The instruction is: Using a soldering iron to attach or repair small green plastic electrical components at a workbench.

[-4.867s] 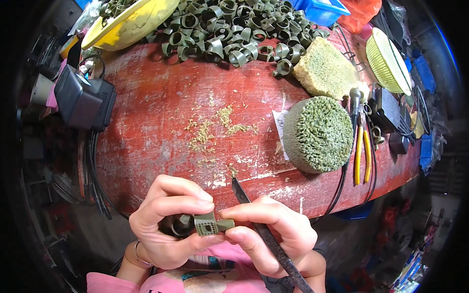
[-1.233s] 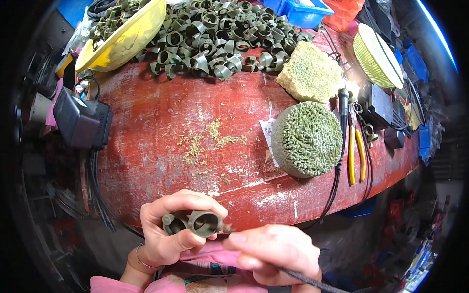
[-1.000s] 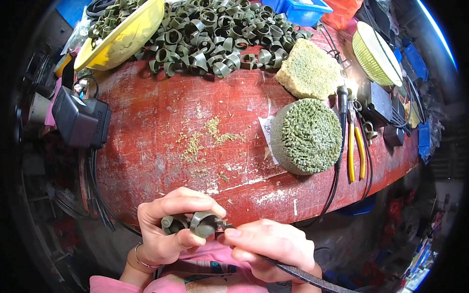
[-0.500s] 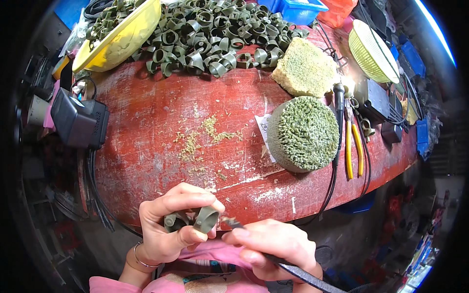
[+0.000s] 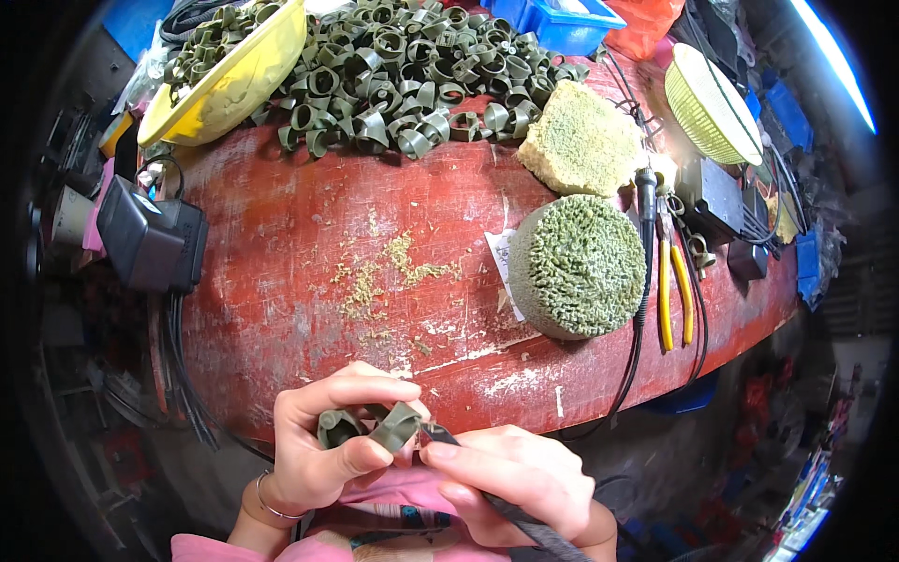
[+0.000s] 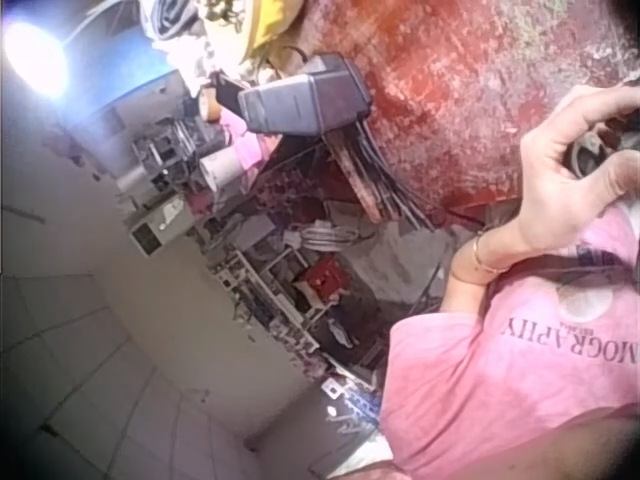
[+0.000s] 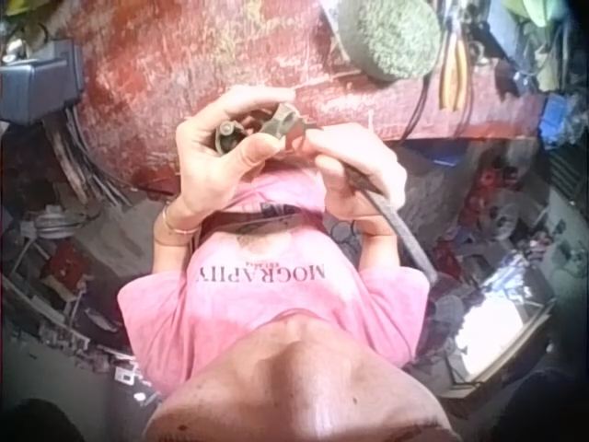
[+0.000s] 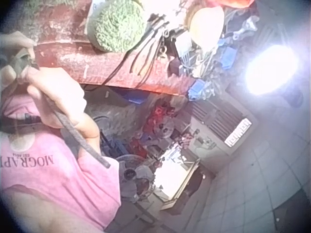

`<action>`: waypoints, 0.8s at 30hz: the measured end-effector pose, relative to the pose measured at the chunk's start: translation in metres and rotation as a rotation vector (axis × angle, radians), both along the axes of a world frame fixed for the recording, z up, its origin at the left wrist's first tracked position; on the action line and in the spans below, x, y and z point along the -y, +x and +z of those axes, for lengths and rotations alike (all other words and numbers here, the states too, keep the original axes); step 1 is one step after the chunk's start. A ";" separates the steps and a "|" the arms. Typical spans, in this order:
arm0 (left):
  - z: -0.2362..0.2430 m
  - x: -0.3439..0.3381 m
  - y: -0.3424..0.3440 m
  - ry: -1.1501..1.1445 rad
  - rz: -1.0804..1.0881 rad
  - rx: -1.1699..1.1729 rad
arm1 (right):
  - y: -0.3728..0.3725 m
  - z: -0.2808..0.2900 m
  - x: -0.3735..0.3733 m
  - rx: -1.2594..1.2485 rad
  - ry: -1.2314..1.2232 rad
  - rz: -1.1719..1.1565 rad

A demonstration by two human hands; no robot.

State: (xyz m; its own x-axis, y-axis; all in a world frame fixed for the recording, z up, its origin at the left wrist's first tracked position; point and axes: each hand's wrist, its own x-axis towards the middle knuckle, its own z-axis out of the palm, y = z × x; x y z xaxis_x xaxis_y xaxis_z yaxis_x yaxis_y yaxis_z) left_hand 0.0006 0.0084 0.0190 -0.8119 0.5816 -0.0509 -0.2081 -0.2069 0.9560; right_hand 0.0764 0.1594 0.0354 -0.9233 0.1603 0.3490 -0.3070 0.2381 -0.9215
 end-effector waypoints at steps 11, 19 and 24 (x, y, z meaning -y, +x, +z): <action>0.000 0.002 -0.003 -0.033 -0.079 0.088 | -0.015 0.005 0.004 -0.120 0.332 -0.093; 0.001 0.001 -0.004 -0.082 -0.082 0.084 | -0.014 0.017 -0.003 -0.200 0.664 0.059; -0.007 0.003 -0.007 -0.112 -0.080 0.071 | -0.020 0.013 -0.010 -0.315 0.700 0.204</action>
